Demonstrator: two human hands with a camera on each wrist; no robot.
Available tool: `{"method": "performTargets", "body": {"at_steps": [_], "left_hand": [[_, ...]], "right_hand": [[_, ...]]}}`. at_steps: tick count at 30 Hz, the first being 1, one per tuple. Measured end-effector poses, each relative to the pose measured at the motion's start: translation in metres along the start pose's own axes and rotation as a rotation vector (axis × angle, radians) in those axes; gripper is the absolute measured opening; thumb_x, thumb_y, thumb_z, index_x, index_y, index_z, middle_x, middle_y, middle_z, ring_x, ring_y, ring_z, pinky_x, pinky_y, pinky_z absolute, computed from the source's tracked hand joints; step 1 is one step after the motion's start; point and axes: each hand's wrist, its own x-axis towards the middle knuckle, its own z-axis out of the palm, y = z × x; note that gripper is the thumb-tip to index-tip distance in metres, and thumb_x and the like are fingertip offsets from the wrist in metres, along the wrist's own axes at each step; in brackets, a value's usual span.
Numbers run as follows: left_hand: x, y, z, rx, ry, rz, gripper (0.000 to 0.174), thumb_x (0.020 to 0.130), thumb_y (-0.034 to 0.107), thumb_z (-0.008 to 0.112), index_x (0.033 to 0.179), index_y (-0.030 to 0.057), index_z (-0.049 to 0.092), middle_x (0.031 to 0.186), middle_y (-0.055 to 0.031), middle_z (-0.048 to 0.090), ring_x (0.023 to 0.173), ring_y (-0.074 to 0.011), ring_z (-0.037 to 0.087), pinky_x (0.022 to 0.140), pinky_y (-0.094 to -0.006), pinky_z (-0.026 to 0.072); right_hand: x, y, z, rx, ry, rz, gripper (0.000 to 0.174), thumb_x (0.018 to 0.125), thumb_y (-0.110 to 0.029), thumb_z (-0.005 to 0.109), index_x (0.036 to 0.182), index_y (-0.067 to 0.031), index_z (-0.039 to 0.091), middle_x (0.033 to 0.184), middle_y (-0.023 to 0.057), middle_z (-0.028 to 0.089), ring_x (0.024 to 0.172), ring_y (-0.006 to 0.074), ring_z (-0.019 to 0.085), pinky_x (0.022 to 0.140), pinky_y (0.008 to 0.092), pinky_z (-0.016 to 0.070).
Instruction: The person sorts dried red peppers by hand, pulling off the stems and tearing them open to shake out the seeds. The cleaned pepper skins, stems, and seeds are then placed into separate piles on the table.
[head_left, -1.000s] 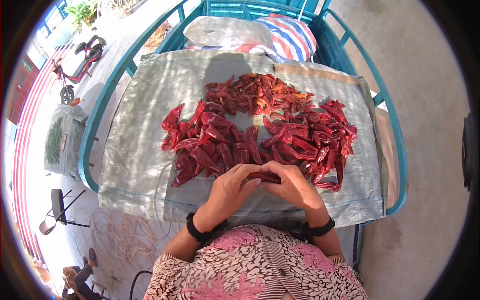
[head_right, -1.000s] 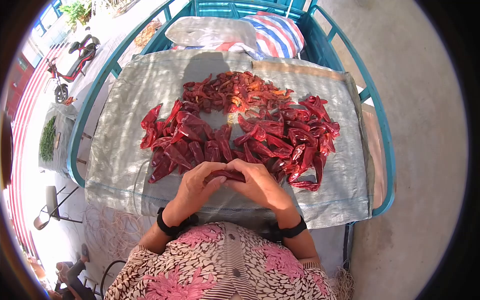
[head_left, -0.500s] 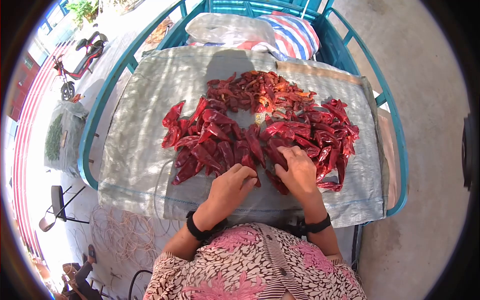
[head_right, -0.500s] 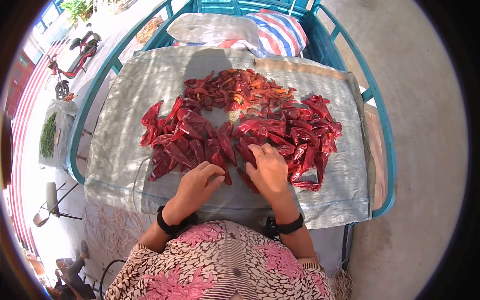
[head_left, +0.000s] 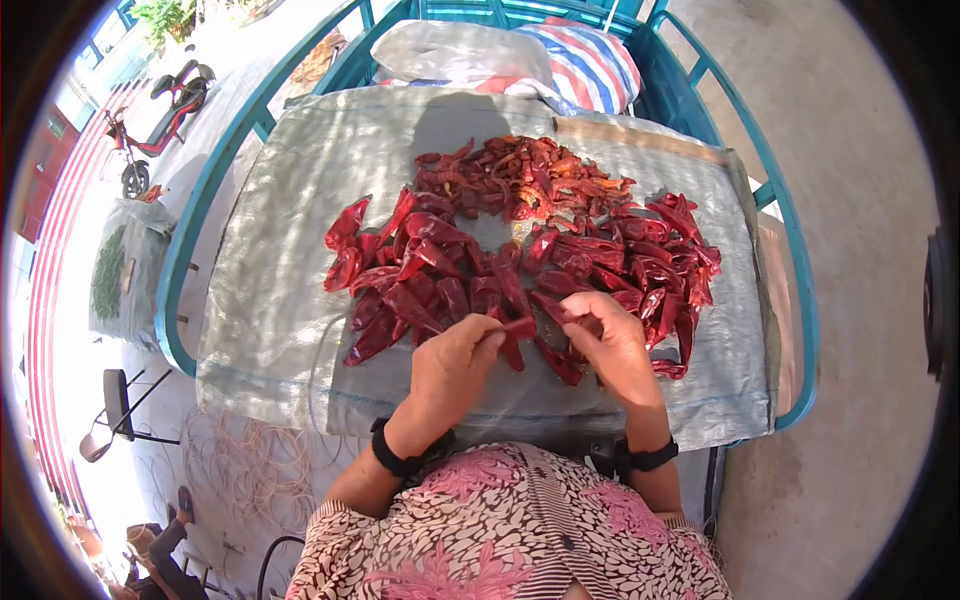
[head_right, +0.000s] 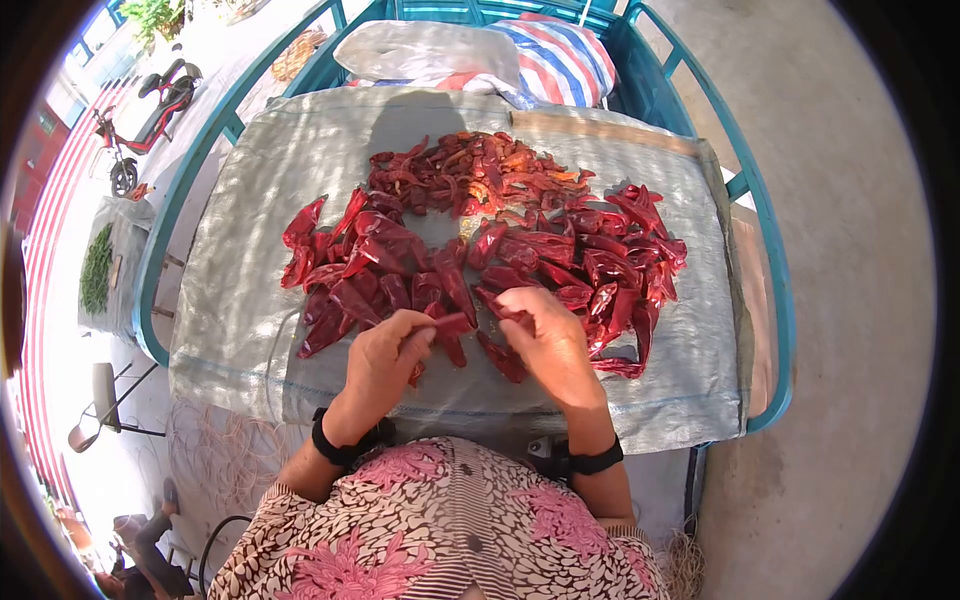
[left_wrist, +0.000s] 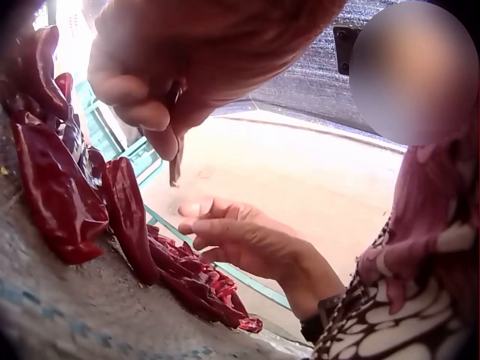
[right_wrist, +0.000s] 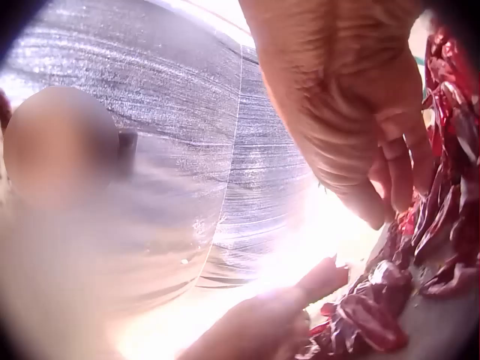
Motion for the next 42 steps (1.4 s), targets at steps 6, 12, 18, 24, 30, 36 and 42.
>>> {"method": "performTargets", "body": {"at_steps": [6,12,18,24,30,36,42], "left_hand": [[0.005,0.004,-0.002,0.052,0.024,0.016,0.048,0.102,0.019,0.062,0.145,0.0035,0.048,0.072,-0.0093,0.066,0.065,-0.0209,0.069,0.063,-0.0332,0.052],[0.003,0.004,-0.007,0.018,-0.104,-0.057,0.057,0.1,0.019,0.065,0.15,0.0048,0.043,0.072,-0.0082,0.065,0.06,-0.0188,0.065,0.059,-0.0345,0.0499],[0.004,0.019,0.004,-0.099,0.024,0.099,0.041,0.102,0.018,0.062,0.14,0.0055,0.054,0.07,-0.0048,0.061,0.059,-0.0142,0.059,0.058,-0.0309,0.0485],[0.003,0.014,-0.012,0.031,-0.064,-0.15,0.026,0.104,0.021,0.058,0.123,0.0062,0.064,0.078,-0.0137,0.068,0.073,-0.0321,0.069,0.067,-0.0374,0.0527],[0.001,0.018,-0.026,0.144,-0.128,-0.222,0.051,0.104,0.039,0.054,0.144,0.0078,0.05,0.081,-0.021,0.07,0.076,-0.0393,0.071,0.067,-0.0467,0.0525],[-0.003,0.014,-0.027,0.323,-0.413,-0.22,0.058,0.103,0.036,0.056,0.153,0.0105,0.041,0.078,-0.0079,0.073,0.078,-0.03,0.072,0.072,-0.0403,0.0539],[-0.001,0.013,-0.018,0.434,-0.322,-0.14,0.053,0.1,0.03,0.06,0.149,0.0155,0.047,0.081,-0.0069,0.074,0.078,-0.0306,0.072,0.068,-0.0411,0.0541]], "right_hand": [[-0.003,0.014,0.002,-0.655,0.05,-0.212,0.039,0.079,-0.009,0.075,0.117,-0.0072,0.068,0.114,0.0107,0.066,0.108,0.0334,0.059,0.096,0.0444,0.049],[0.003,0.02,0.0,-0.53,0.203,-0.158,0.027,0.086,-0.006,0.07,0.114,-0.0061,0.071,0.109,0.0099,0.07,0.098,0.0282,0.067,0.088,0.0391,0.0539],[-0.006,-0.015,-0.013,0.135,-0.238,-0.012,0.026,0.093,-0.002,0.067,0.119,-0.005,0.069,0.104,0.0096,0.071,0.085,0.015,0.067,0.073,0.0294,0.0535],[0.003,0.005,-0.01,-0.04,-0.006,-0.128,0.028,0.09,-0.005,0.07,0.118,-0.0049,0.068,0.102,0.0111,0.069,0.089,0.0244,0.068,0.076,0.0356,0.0532],[0.021,0.021,-0.013,-0.724,0.26,-0.206,0.028,0.082,-0.014,0.076,0.109,-0.01,0.071,0.109,0.0093,0.07,0.108,0.0309,0.058,0.098,0.0446,0.043],[0.03,0.035,-0.01,-0.755,0.246,-0.275,0.023,0.08,-0.014,0.076,0.103,-0.0131,0.073,0.098,0.0051,0.07,0.098,0.0273,0.061,0.091,0.0423,0.0438],[0.024,0.029,-0.01,-0.522,0.322,-0.296,0.016,0.083,-0.007,0.072,0.097,-0.0113,0.07,0.09,0.0074,0.069,0.087,0.0273,0.065,0.084,0.0422,0.0466]]}}
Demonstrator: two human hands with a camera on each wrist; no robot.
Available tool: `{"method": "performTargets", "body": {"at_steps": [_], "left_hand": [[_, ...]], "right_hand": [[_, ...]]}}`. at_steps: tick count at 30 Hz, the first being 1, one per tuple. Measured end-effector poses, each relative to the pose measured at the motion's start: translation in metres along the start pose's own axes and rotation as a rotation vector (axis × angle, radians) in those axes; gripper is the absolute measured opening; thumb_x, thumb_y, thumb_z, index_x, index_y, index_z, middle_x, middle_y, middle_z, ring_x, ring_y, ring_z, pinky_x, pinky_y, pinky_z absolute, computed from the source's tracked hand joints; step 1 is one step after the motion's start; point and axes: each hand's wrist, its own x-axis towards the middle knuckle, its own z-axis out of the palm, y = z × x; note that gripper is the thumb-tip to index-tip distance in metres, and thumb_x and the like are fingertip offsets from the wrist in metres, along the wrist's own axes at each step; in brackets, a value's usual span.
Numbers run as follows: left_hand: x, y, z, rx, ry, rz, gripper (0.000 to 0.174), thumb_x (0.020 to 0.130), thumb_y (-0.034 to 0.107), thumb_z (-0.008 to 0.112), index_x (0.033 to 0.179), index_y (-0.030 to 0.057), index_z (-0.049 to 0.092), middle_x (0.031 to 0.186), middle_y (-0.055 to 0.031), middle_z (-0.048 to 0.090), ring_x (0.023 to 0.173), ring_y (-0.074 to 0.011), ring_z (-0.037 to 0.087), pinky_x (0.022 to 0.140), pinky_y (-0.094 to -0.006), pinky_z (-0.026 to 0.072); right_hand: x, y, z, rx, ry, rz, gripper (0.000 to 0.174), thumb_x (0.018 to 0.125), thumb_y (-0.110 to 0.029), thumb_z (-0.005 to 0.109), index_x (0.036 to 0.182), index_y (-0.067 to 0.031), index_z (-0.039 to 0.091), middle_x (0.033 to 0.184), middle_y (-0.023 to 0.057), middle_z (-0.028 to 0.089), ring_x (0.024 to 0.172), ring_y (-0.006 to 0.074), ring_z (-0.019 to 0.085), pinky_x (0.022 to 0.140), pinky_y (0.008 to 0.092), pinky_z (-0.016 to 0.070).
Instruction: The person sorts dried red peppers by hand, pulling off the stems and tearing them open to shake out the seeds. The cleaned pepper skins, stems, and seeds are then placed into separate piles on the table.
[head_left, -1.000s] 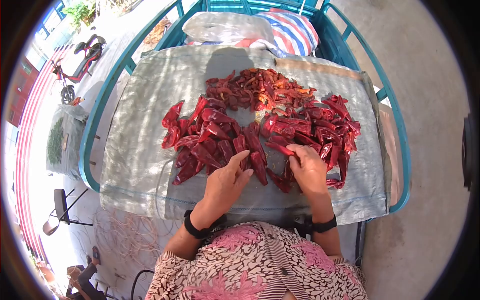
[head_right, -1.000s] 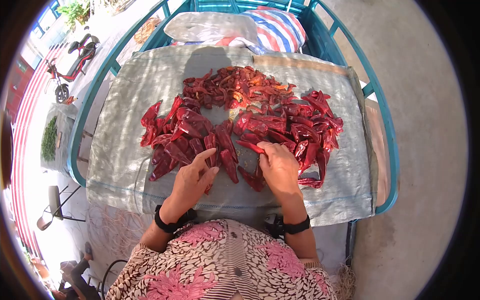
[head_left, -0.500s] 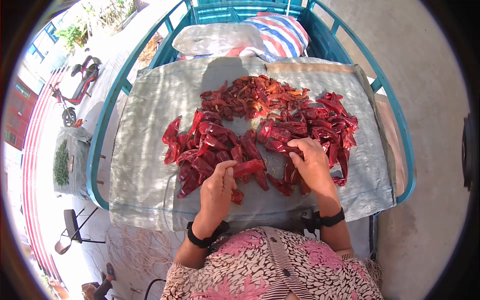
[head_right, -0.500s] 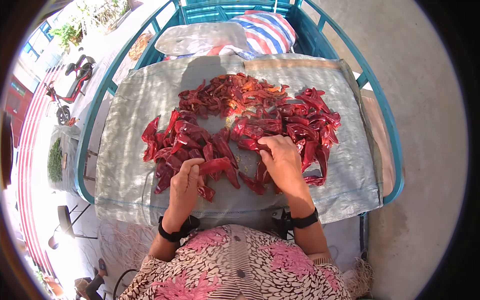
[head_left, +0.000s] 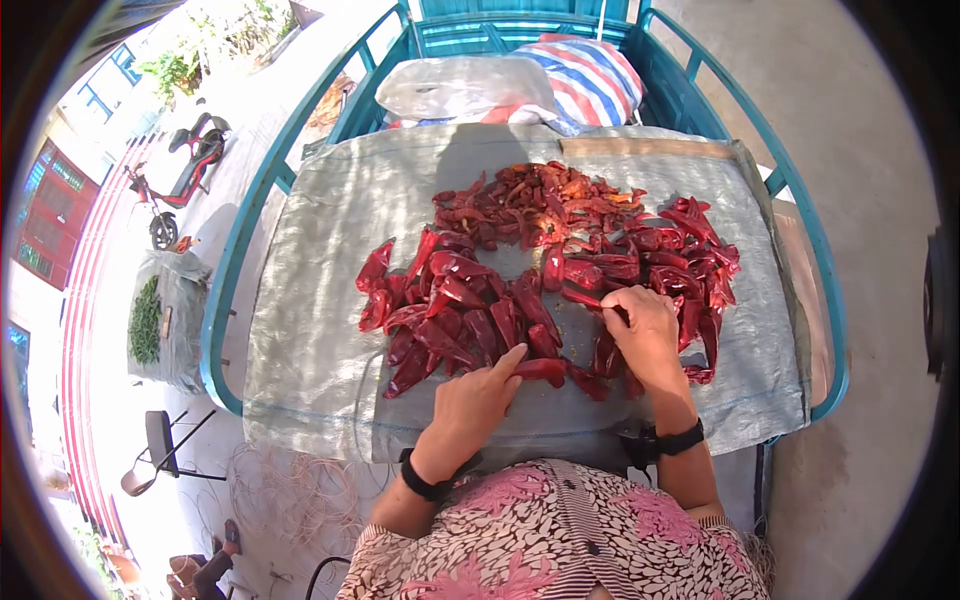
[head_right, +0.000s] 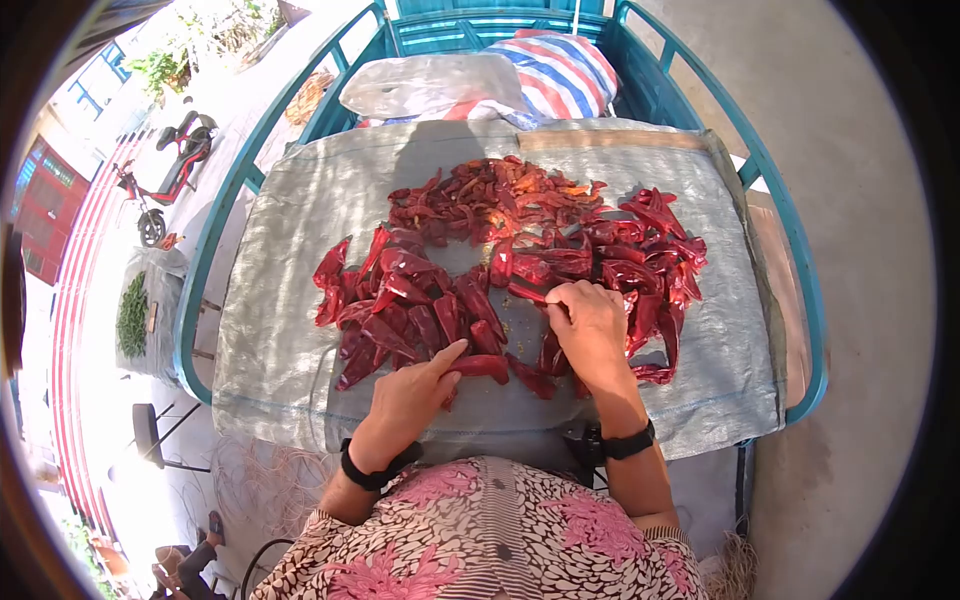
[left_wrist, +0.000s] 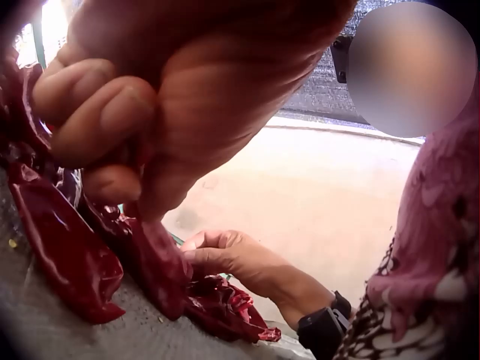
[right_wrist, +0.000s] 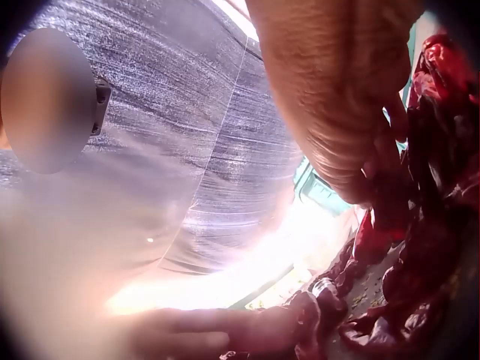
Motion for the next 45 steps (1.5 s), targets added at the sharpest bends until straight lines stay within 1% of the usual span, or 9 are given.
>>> {"method": "performTargets", "body": {"at_steps": [4,9,15,19,22,27,31,35,45], "left_hand": [[0.003,0.001,0.014,-0.139,0.329,0.11,0.052,0.099,0.029,0.062,0.148,0.0163,0.05,0.091,-0.0095,0.071,0.073,-0.0326,0.069,0.066,-0.04,0.0536],[0.002,0.018,0.009,-0.107,0.38,0.142,0.061,0.097,0.025,0.068,0.153,0.0142,0.045,0.106,-0.011,0.058,0.063,-0.0266,0.061,0.063,-0.038,0.0524],[0.007,0.013,0.011,-0.343,0.395,0.24,0.048,0.095,0.015,0.072,0.14,0.0055,0.056,0.093,-0.008,0.061,0.061,-0.0134,0.058,0.058,-0.0288,0.0491],[0.004,0.016,0.015,-0.84,0.26,0.121,0.03,0.099,0.014,0.069,0.126,0.0017,0.064,0.079,-0.0012,0.062,0.062,-0.0064,0.055,0.056,-0.0249,0.0476],[0.004,0.027,-0.004,-0.791,0.236,-0.067,0.026,0.098,0.01,0.069,0.121,0.0014,0.065,0.084,-0.0017,0.065,0.071,-0.0074,0.058,0.063,-0.0265,0.0494],[0.025,0.022,0.0,-0.72,0.32,0.052,0.045,0.1,0.013,0.066,0.141,0.0002,0.051,0.086,-0.0026,0.065,0.068,-0.0071,0.057,0.061,-0.0244,0.0487],[0.029,0.016,0.011,-0.608,0.205,0.097,0.06,0.1,0.013,0.065,0.152,0.0,0.037,0.09,-0.004,0.065,0.069,-0.0085,0.058,0.063,-0.0247,0.0495],[0.022,0.009,0.014,-0.628,0.037,0.113,0.05,0.098,0.011,0.066,0.144,-0.0011,0.049,0.095,-0.0021,0.066,0.068,-0.0065,0.056,0.06,-0.0228,0.0477],[0.024,0.006,0.023,-0.609,0.126,0.297,0.036,0.099,0.007,0.064,0.134,0.0025,0.06,0.094,-0.0007,0.065,0.069,-0.0052,0.056,0.059,-0.0226,0.0468]], "right_hand": [[-0.005,-0.007,0.002,0.343,0.06,0.133,0.014,0.089,0.0,0.068,0.1,-0.0073,0.07,0.09,0.0064,0.069,0.08,0.0202,0.064,0.078,0.0336,0.05],[-0.019,-0.019,0.0,0.917,-0.073,0.376,0.008,0.099,-0.003,0.065,0.106,-0.0027,0.068,0.095,-0.0036,0.065,0.083,0.0031,0.056,0.072,0.0218,0.0475],[-0.028,-0.026,-0.002,1.158,-0.341,0.389,0.012,0.102,-0.007,0.062,0.112,-0.005,0.067,0.1,-0.0034,0.065,0.086,0.0038,0.059,0.077,0.0226,0.0506],[-0.024,-0.021,0.0,1.012,-0.252,0.35,0.014,0.1,-0.008,0.065,0.114,-0.0056,0.067,0.103,-0.0012,0.064,0.089,0.006,0.06,0.077,0.0243,0.0516],[-0.014,-0.018,-0.002,0.665,-0.164,0.255,0.024,0.094,-0.008,0.07,0.117,-0.0065,0.065,0.107,0.0054,0.064,0.09,0.0164,0.065,0.078,0.0313,0.0543],[0.021,-0.014,0.005,0.001,0.009,0.048,0.044,0.082,-0.007,0.074,0.124,-0.008,0.062,0.115,0.0156,0.062,0.099,0.037,0.065,0.083,0.0461,0.0554],[0.03,0.016,0.041,-0.159,-0.019,-0.037,0.034,0.084,-0.009,0.071,0.117,-0.0096,0.064,0.107,0.012,0.065,0.101,0.0347,0.065,0.081,0.0452,0.0557],[0.033,0.019,0.031,-0.008,0.015,0.11,0.028,0.084,-0.009,0.071,0.111,-0.0113,0.065,0.1,0.0122,0.065,0.098,0.032,0.065,0.08,0.0454,0.0552],[0.03,0.016,0.044,-0.214,-0.016,-0.01,0.029,0.08,-0.008,0.071,0.109,-0.0097,0.069,0.099,0.0102,0.066,0.098,0.032,0.064,0.082,0.0427,0.0556]]}}
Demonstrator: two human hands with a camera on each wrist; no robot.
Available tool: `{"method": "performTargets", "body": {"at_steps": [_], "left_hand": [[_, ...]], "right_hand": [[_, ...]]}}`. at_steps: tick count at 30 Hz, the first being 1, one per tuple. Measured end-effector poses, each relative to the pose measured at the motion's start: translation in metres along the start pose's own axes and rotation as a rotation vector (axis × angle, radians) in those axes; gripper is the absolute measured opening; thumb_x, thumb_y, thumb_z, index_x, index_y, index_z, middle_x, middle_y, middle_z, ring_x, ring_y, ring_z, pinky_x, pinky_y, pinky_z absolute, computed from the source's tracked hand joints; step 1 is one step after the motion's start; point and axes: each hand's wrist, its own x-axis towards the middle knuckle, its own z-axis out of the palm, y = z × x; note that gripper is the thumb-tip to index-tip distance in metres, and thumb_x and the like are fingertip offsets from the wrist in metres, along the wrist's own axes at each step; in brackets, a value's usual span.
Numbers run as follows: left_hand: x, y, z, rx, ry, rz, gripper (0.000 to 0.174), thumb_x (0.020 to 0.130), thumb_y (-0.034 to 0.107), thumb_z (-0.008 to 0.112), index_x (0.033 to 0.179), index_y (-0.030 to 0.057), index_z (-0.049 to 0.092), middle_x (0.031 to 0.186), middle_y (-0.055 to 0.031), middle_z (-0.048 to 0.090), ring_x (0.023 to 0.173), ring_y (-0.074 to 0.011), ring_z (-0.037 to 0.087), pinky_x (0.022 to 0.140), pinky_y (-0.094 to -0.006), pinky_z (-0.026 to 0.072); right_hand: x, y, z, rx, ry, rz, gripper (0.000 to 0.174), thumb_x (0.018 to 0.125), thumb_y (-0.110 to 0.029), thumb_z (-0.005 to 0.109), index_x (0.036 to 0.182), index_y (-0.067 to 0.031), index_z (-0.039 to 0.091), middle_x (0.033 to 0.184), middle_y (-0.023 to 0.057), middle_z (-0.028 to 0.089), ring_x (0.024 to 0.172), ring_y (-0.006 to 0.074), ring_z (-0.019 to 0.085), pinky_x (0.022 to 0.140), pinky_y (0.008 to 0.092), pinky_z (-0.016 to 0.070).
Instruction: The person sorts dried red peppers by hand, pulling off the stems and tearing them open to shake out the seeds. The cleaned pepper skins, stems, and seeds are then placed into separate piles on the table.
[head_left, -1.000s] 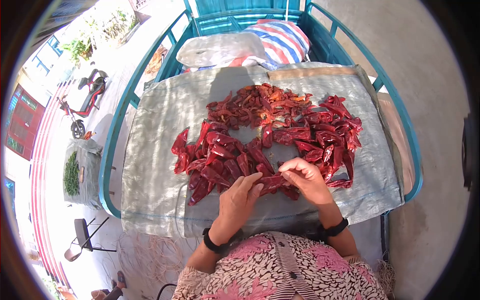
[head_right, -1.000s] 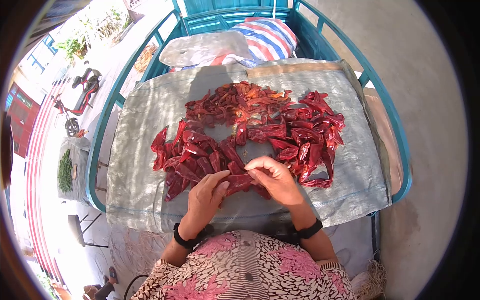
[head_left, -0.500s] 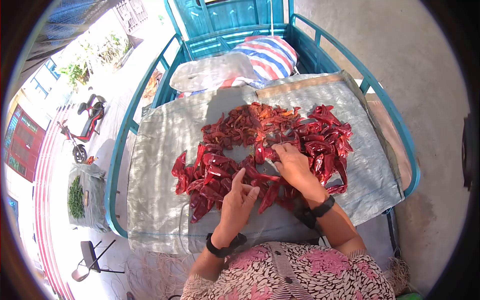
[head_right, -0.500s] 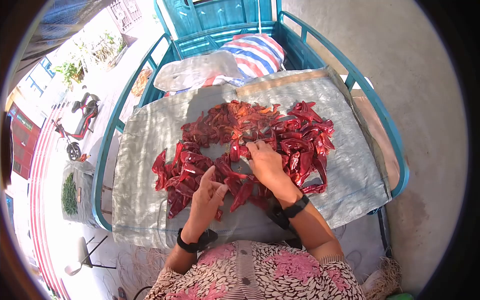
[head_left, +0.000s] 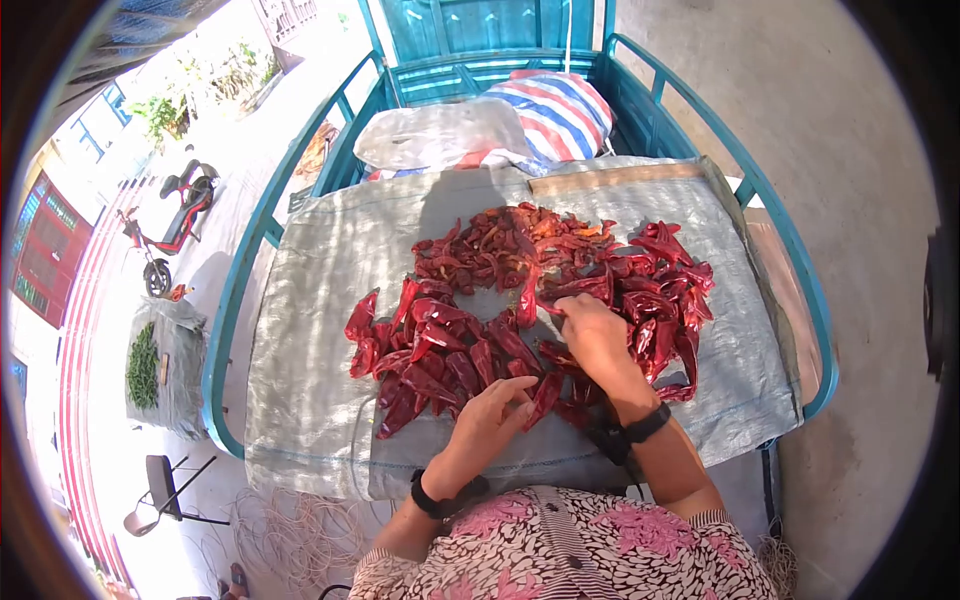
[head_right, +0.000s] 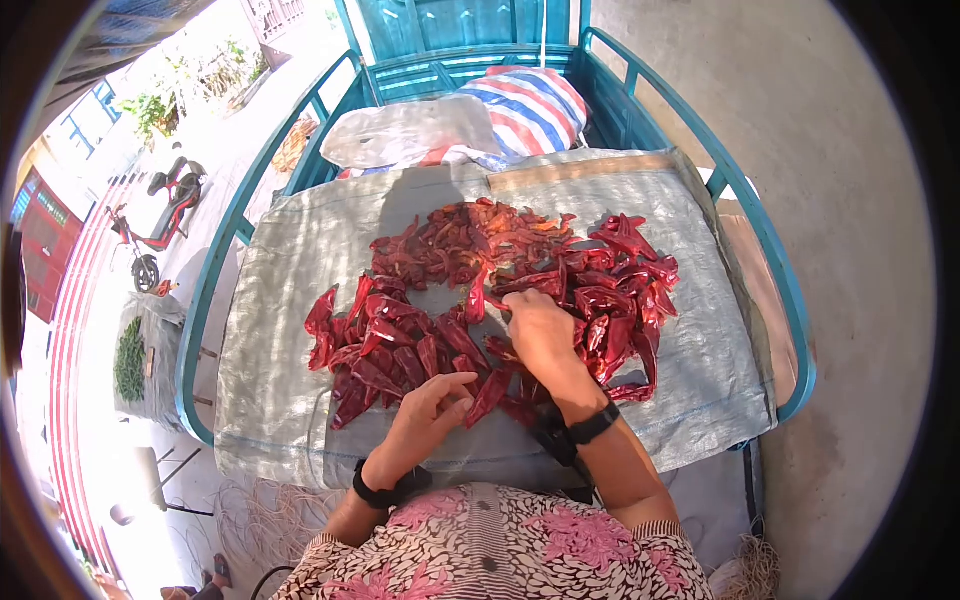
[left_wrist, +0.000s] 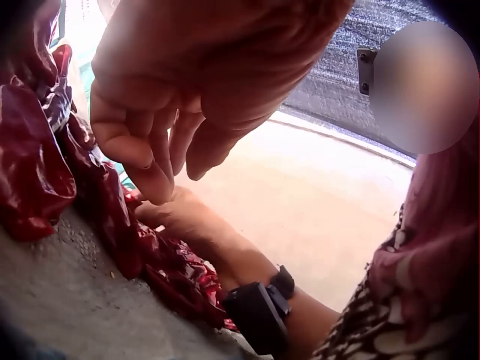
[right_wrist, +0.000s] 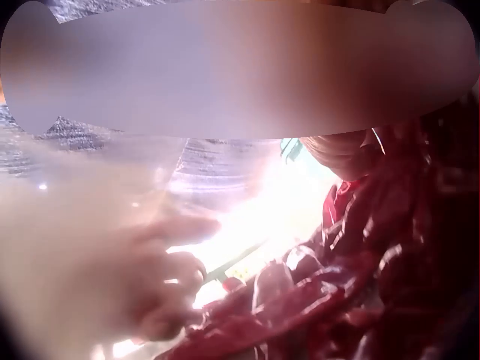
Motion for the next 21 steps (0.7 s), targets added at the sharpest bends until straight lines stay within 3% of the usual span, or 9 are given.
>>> {"method": "performTargets", "body": {"at_steps": [2,5,7,11,14,15,18,19,21], "left_hand": [[-0.003,-0.001,-0.002,0.008,0.058,0.014,0.036,0.099,0.007,0.064,0.134,0.0027,0.06,0.092,-0.0009,0.065,0.069,-0.0054,0.057,0.059,-0.0224,0.0468],[-0.003,0.01,-0.006,-0.104,0.098,-0.182,0.039,0.095,0.007,0.067,0.133,0.0042,0.06,0.091,-0.0061,0.067,0.07,-0.017,0.062,0.065,-0.0304,0.0507],[0.0,0.012,-0.002,-0.14,0.167,-0.103,0.038,0.097,0.007,0.065,0.135,0.0026,0.058,0.089,-0.0035,0.066,0.066,-0.0097,0.058,0.06,-0.026,0.0482],[0.005,0.017,0.007,-0.067,0.277,-0.015,0.032,0.1,0.011,0.064,0.131,0.0026,0.061,0.08,-0.0016,0.065,0.059,-0.0068,0.055,0.054,-0.0239,0.0459],[0.002,0.021,-0.005,0.14,0.117,-0.145,0.028,0.1,0.021,0.064,0.126,0.0096,0.064,0.072,-0.0081,0.066,0.064,-0.0201,0.066,0.06,-0.0342,0.0501],[0.001,0.018,-0.006,0.141,0.124,-0.201,0.026,0.101,0.022,0.062,0.124,0.0106,0.064,0.07,-0.008,0.066,0.065,-0.0213,0.067,0.06,-0.035,0.0502],[0.0,0.012,-0.008,0.172,0.143,-0.312,0.024,0.104,0.023,0.057,0.121,0.0087,0.064,0.065,-0.0075,0.065,0.061,-0.0196,0.066,0.057,-0.0342,0.0488],[0.004,0.013,-0.011,0.2,0.15,-0.31,0.024,0.104,0.021,0.056,0.121,0.0049,0.064,0.065,-0.0071,0.064,0.057,-0.0156,0.063,0.053,-0.0318,0.0472],[0.008,0.009,-0.01,0.18,0.192,-0.259,0.028,0.104,0.017,0.056,0.126,0.0001,0.06,0.065,-0.0061,0.064,0.052,-0.0123,0.06,0.049,-0.0299,0.0457]], "right_hand": [[0.003,-0.005,-0.024,0.03,0.141,-0.007,0.027,0.081,-0.005,0.07,0.107,-0.0118,0.07,0.096,0.0084,0.066,0.097,0.0312,0.064,0.078,0.0433,0.0554],[0.004,-0.021,-0.066,0.077,0.169,0.061,0.023,0.086,-0.008,0.071,0.109,-0.009,0.069,0.097,0.0099,0.067,0.091,0.0325,0.066,0.075,0.0418,0.0551],[0.0,-0.036,-0.087,0.219,0.137,0.144,0.021,0.089,-0.011,0.071,0.11,-0.0065,0.069,0.096,0.0106,0.068,0.087,0.0304,0.068,0.074,0.0381,0.055],[-0.015,-0.043,-0.095,0.854,-0.316,0.102,0.02,0.095,-0.014,0.069,0.111,-0.0026,0.071,0.098,0.0084,0.069,0.083,0.0152,0.065,0.072,0.03,0.052],[-0.006,-0.041,-0.09,0.999,-0.519,0.16,0.022,0.097,-0.016,0.067,0.114,-0.0028,0.07,0.099,0.0074,0.071,0.083,0.0131,0.064,0.073,0.0296,0.0518],[-0.001,-0.04,-0.085,0.95,-0.509,0.297,0.024,0.099,-0.022,0.065,0.112,-0.0027,0.069,0.1,0.0083,0.071,0.085,0.0202,0.067,0.076,0.0322,0.0525],[0.015,-0.035,-0.051,0.472,-0.087,0.094,0.024,0.098,-0.024,0.065,0.11,-0.0043,0.069,0.104,0.0099,0.07,0.093,0.0302,0.068,0.082,0.0381,0.0532],[0.017,-0.031,-0.041,0.454,-0.088,0.017,0.021,0.095,-0.023,0.066,0.106,-0.0064,0.071,0.109,0.011,0.069,0.103,0.0369,0.064,0.088,0.0438,0.0523],[0.02,-0.023,-0.011,0.36,-0.164,-0.104,0.02,0.093,-0.022,0.067,0.104,-0.0067,0.072,0.111,0.0105,0.068,0.105,0.0358,0.063,0.09,0.0442,0.0523]]}}
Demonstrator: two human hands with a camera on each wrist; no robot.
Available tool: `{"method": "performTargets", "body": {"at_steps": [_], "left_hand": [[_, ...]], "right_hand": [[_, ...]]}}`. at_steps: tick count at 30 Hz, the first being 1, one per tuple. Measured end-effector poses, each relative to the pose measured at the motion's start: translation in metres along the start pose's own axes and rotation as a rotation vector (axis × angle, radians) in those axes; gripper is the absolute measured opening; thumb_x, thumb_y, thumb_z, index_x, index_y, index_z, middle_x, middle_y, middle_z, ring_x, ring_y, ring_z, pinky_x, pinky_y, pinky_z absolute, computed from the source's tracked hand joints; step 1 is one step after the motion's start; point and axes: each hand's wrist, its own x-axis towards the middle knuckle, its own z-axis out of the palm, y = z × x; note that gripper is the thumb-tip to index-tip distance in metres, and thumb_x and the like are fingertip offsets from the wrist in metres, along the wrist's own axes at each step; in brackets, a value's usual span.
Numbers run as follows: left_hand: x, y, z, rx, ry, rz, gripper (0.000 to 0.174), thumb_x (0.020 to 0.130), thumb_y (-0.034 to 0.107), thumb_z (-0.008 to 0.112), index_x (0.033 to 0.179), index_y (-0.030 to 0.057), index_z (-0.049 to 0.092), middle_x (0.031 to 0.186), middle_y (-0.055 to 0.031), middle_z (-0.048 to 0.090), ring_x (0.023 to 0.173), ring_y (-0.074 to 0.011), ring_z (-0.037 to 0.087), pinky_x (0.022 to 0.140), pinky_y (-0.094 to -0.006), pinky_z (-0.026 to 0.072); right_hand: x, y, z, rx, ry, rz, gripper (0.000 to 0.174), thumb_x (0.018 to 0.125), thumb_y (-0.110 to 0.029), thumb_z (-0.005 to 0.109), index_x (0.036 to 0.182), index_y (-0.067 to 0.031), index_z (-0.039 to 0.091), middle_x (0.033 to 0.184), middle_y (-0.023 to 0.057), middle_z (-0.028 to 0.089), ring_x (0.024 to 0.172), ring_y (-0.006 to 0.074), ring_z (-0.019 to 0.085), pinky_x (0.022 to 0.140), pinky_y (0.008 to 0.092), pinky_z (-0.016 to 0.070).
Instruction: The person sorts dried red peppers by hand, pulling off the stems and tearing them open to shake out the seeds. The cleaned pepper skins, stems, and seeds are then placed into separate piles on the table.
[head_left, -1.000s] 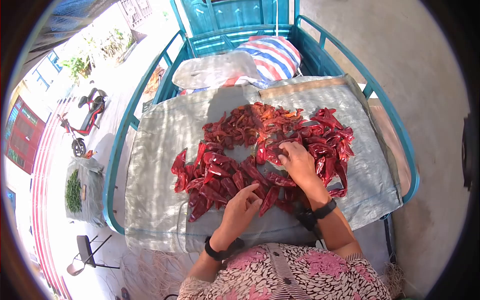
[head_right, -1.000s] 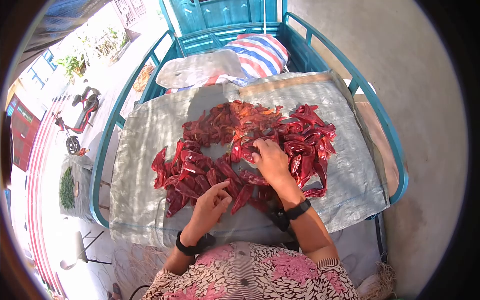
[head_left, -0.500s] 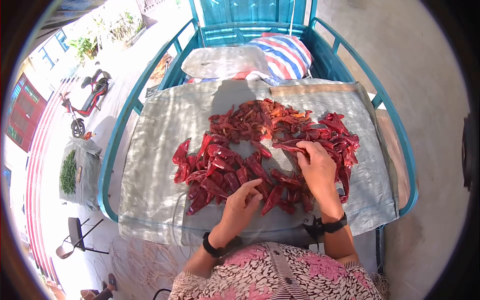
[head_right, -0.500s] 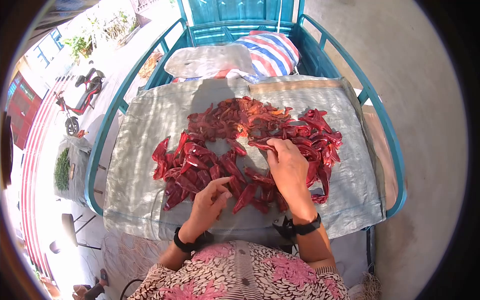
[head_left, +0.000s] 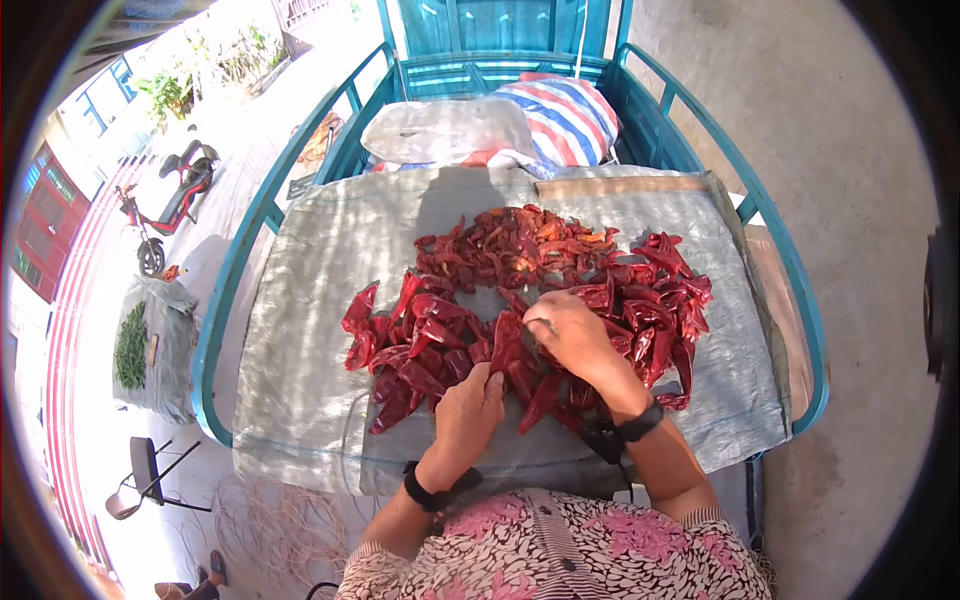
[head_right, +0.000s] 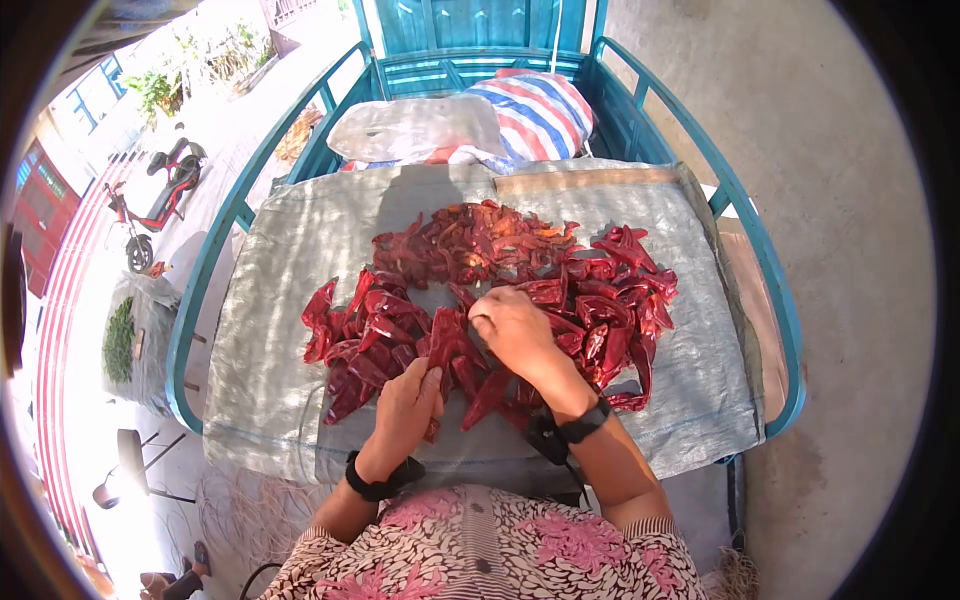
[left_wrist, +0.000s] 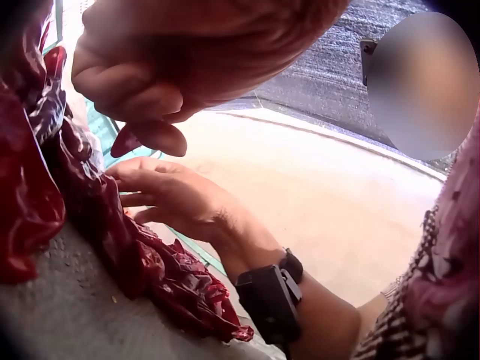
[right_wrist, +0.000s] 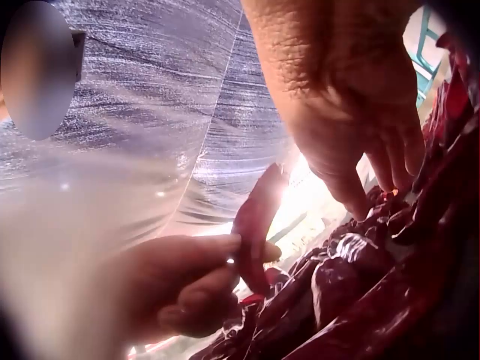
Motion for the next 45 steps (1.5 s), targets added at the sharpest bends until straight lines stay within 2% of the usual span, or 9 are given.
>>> {"method": "performTargets", "body": {"at_steps": [8,14,17,21,23,26,35,41,45], "left_hand": [[-0.005,-0.005,0.002,-0.117,-0.209,-0.021,0.068,0.102,0.015,0.059,0.159,0.0004,0.024,0.079,-0.0055,0.069,0.06,-0.0132,0.061,0.059,-0.0297,0.0499],[-0.013,-0.001,0.007,-0.299,0.015,0.089,0.07,0.099,0.013,0.063,0.159,0.0075,0.028,0.09,-0.007,0.068,0.067,-0.0134,0.061,0.063,-0.0295,0.0503],[-0.01,-0.006,0.009,-0.129,0.077,0.203,0.065,0.096,0.016,0.067,0.154,0.012,0.04,0.084,-0.0068,0.068,0.066,-0.0156,0.063,0.061,-0.0315,0.0494],[-0.016,0.002,0.0,0.135,-0.028,0.099,0.05,0.093,0.024,0.072,0.138,0.0125,0.055,0.078,-0.0102,0.07,0.073,-0.0281,0.071,0.064,-0.0383,0.0522],[-0.018,0.005,-0.001,0.111,-0.006,0.057,0.043,0.093,0.024,0.073,0.131,0.0087,0.061,0.067,-0.007,0.066,0.061,-0.0236,0.068,0.059,-0.0347,0.0494],[-0.007,0.006,-0.006,0.189,-0.048,0.06,0.041,0.092,0.024,0.073,0.128,0.0059,0.062,0.066,-0.0077,0.066,0.06,-0.0274,0.067,0.059,-0.037,0.0503],[0.006,0.017,-0.001,0.144,-0.186,0.136,0.076,0.093,0.022,0.071,0.156,0.008,0.032,0.092,-0.0078,0.071,0.082,-0.0288,0.07,0.072,-0.0396,0.054],[-0.019,0.009,-0.001,0.019,-0.078,0.116,0.074,0.093,0.017,0.071,0.156,0.006,0.033,0.087,-0.0064,0.068,0.077,-0.025,0.068,0.07,-0.035,0.0529],[-0.022,0.019,0.0,-0.023,0.005,0.092,0.066,0.093,0.019,0.072,0.151,0.0061,0.043,0.086,-0.0074,0.067,0.074,-0.0233,0.066,0.068,-0.0331,0.0521]], "right_hand": [[0.006,0.028,0.027,-0.132,0.08,-0.03,0.008,0.083,-0.009,0.071,0.091,-0.0074,0.07,0.102,0.0112,0.068,0.097,0.0338,0.065,0.084,0.044,0.0536],[-0.023,-0.03,-0.007,0.338,0.062,0.18,0.026,0.088,-0.008,0.069,0.112,-0.0053,0.061,0.098,0.0127,0.067,0.086,0.0233,0.066,0.078,0.0354,0.0528],[-0.042,-0.069,-0.035,0.44,-0.309,0.274,0.04,0.093,-0.016,0.07,0.128,-0.0044,0.056,0.112,0.0127,0.07,0.089,0.0195,0.066,0.079,0.0339,0.053],[-0.051,-0.04,-0.029,0.779,-0.312,0.411,0.029,0.097,-0.017,0.069,0.123,-0.0051,0.063,0.108,0.0073,0.071,0.089,0.0149,0.065,0.077,0.0297,0.0521],[-0.039,-0.033,-0.041,0.404,-0.025,0.226,0.017,0.096,-0.016,0.069,0.107,-0.0031,0.069,0.096,0.0062,0.07,0.088,0.0174,0.065,0.078,0.0323,0.0516],[-0.022,0.014,-0.047,-0.236,0.225,0.072,0.032,0.085,-0.009,0.071,0.117,-0.0077,0.066,0.111,0.013,0.066,0.105,0.0348,0.06,0.092,0.0446,0.0493],[0.003,0.052,-0.041,-0.603,-0.054,0.145,0.038,0.083,-0.007,0.069,0.12,-0.0159,0.069,0.112,0.0063,0.068,0.115,0.031,0.058,0.097,0.0454,0.0451],[-0.004,0.007,-0.057,-0.26,0.231,0.08,0.017,0.088,-0.008,0.069,0.103,-0.0142,0.074,0.098,0.0082,0.068,0.094,0.0316,0.066,0.082,0.044,0.0517],[-0.036,-0.033,-0.05,0.282,0.043,-0.008,0.017,0.093,0.001,0.064,0.106,-0.008,0.072,0.095,0.0086,0.067,0.087,0.0236,0.067,0.077,0.033,0.0537]]}}
